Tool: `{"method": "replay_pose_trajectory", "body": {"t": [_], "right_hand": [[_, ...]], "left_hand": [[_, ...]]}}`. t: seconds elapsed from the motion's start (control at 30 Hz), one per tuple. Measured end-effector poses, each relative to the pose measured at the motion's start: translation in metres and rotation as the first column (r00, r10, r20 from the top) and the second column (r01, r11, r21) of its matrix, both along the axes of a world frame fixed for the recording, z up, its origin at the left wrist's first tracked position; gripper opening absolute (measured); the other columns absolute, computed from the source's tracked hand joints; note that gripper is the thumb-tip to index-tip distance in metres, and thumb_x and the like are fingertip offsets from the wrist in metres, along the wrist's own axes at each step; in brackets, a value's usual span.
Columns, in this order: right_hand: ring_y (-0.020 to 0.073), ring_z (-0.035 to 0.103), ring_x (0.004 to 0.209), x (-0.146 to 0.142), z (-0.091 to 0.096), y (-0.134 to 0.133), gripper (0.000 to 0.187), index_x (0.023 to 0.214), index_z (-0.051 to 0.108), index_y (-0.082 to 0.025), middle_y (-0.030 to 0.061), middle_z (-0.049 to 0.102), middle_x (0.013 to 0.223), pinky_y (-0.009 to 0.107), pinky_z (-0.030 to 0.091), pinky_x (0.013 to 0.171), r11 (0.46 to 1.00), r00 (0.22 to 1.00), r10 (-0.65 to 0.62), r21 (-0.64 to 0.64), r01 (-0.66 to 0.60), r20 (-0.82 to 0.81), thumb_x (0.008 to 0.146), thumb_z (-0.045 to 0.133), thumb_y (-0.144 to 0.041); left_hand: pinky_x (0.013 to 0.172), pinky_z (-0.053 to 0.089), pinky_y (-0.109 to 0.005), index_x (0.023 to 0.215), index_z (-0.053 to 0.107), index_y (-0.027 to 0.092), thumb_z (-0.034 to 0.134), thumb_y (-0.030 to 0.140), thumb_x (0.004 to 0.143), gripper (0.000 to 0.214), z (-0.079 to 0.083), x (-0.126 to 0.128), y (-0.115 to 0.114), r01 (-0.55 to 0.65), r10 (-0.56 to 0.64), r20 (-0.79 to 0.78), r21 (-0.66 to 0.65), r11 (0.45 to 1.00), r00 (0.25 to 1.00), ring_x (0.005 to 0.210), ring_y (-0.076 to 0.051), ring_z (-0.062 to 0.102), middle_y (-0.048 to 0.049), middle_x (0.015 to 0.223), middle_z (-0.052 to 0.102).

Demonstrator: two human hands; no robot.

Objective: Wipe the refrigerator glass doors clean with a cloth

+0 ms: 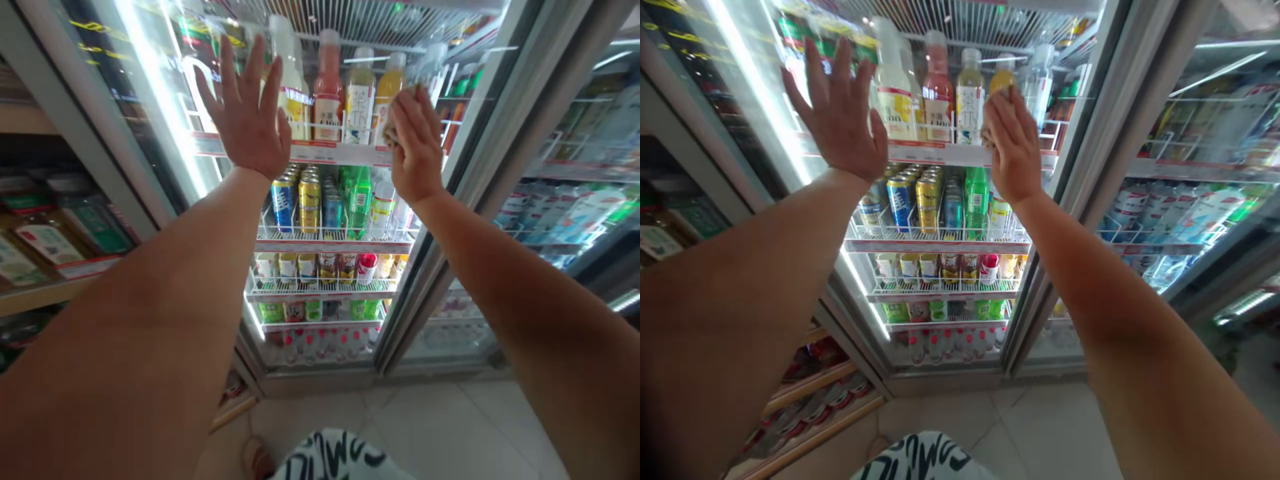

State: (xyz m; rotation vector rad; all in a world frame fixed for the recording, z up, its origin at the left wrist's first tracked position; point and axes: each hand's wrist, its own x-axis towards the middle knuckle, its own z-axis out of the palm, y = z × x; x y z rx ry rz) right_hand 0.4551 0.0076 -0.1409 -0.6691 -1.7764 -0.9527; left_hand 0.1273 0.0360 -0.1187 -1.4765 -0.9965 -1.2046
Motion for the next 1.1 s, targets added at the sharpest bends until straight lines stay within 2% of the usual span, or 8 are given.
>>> {"method": "replay_pose_trajectory", "body": {"t": [0.17, 0.3, 0.4, 0.67, 0.77, 0.9, 1.0, 1.1], "right_hand": [[0.0227, 0.031, 0.16, -0.027, -0.005, -0.013, 0.055, 0.158, 0.048, -0.038, -0.0061, 0.049, 0.163, 0.055, 0.03, 0.133, 0.977, 0.942, 0.043, -0.211, 0.029, 0.332, 0.106, 0.034, -0.025], [0.0242, 0.031, 0.16, -0.032, 0.026, -0.01, 0.055, 0.157, 0.051, -0.026, -0.0005, 0.047, 0.164, 0.047, 0.027, 0.135, 0.997, 0.991, -0.04, -0.054, 0.047, 0.125, 0.106, 0.03, -0.022], [0.0291, 0.032, 0.159, -0.039, 0.035, -0.005, 0.057, 0.156, 0.051, -0.014, 0.0078, 0.049, 0.163, 0.048, 0.027, 0.135, 0.998, 0.999, -0.047, 0.035, 0.046, 0.002, 0.106, 0.026, -0.024], [0.0231, 0.019, 0.163, -0.054, 0.01, 0.0, 0.058, 0.163, 0.04, -0.032, -0.0026, 0.041, 0.168, 0.047, 0.02, 0.136, 0.996, 0.995, -0.084, 0.034, 0.086, -0.058, 0.108, 0.027, -0.041], [0.0261, 0.021, 0.163, -0.051, 0.011, 0.005, 0.06, 0.162, 0.043, -0.025, 0.0025, 0.042, 0.167, 0.051, 0.022, 0.135, 0.996, 0.997, -0.036, 0.075, 0.041, -0.069, 0.108, 0.028, -0.046], [0.0285, 0.026, 0.161, -0.051, 0.01, -0.001, 0.059, 0.162, 0.044, -0.02, 0.004, 0.043, 0.166, 0.055, 0.029, 0.132, 0.991, 0.994, -0.098, 0.088, 0.101, -0.038, 0.108, 0.03, -0.041], [0.0264, 0.025, 0.162, -0.053, 0.007, -0.014, 0.059, 0.164, 0.038, -0.026, -0.0003, 0.039, 0.168, 0.057, 0.031, 0.131, 0.984, 0.984, -0.169, 0.059, 0.167, 0.046, 0.107, 0.034, -0.038], [0.0263, 0.028, 0.161, -0.052, 0.005, -0.017, 0.056, 0.161, 0.043, -0.025, 0.0011, 0.044, 0.166, 0.054, 0.032, 0.13, 0.987, 0.984, -0.152, 0.067, 0.146, 0.094, 0.106, 0.037, -0.035]], "left_hand": [[0.126, -0.028, -0.039, 0.169, 0.023, 0.036, 0.051, 0.025, 0.092, 0.083, 0.0, -0.003, 0.008, 0.029, -0.02, -0.088, 0.106, 0.994, 0.996, 0.161, -0.015, -0.013, 0.0169, 0.174, 0.008], [0.127, -0.028, -0.04, 0.169, 0.024, 0.036, 0.05, 0.025, 0.094, 0.08, -0.002, -0.004, 0.003, 0.05, -0.039, -0.087, 0.136, 0.989, 0.995, 0.161, -0.015, -0.013, 0.0163, 0.174, 0.01], [0.125, -0.029, -0.038, 0.169, 0.025, 0.035, 0.053, 0.025, 0.094, 0.081, -0.002, -0.003, -0.004, 0.024, -0.02, -0.066, 0.051, 0.998, 0.998, 0.163, -0.019, -0.008, 0.0131, 0.175, 0.014], [0.123, -0.033, -0.039, 0.169, 0.027, 0.035, 0.055, 0.022, 0.095, 0.08, 0.0, 0.006, -0.01, 0.014, -0.011, 0.021, -0.111, 0.994, 1.0, 0.162, -0.019, -0.013, 0.0137, 0.175, 0.013], [0.129, -0.025, -0.041, 0.169, 0.026, 0.03, 0.052, 0.031, 0.098, 0.076, -0.003, -0.017, -0.013, 0.068, -0.078, -0.098, -0.106, 0.992, 0.992, 0.162, -0.017, -0.01, 0.0124, 0.175, 0.01], [0.135, 0.001, -0.044, 0.171, 0.023, 0.018, 0.043, 0.051, 0.102, 0.079, -0.01, -0.082, -0.015, 0.048, -0.09, -0.288, -0.151, 0.987, 0.953, 0.163, -0.02, -0.006, 0.0036, 0.177, -0.001], [0.133, -0.01, -0.042, 0.17, 0.028, 0.023, 0.036, 0.077, 0.098, 0.091, -0.018, -0.119, -0.011, 0.049, -0.081, -0.135, -0.229, 0.972, 0.987, 0.163, -0.025, -0.007, 0.0045, 0.177, 0.004], [0.133, -0.011, -0.043, 0.168, 0.035, 0.019, 0.011, 0.097, 0.088, 0.114, -0.03, -0.124, -0.013, 0.081, -0.085, -0.002, -0.271, 0.959, 0.996, 0.163, -0.026, -0.003, 0.0007, 0.176, 0.012]]}}
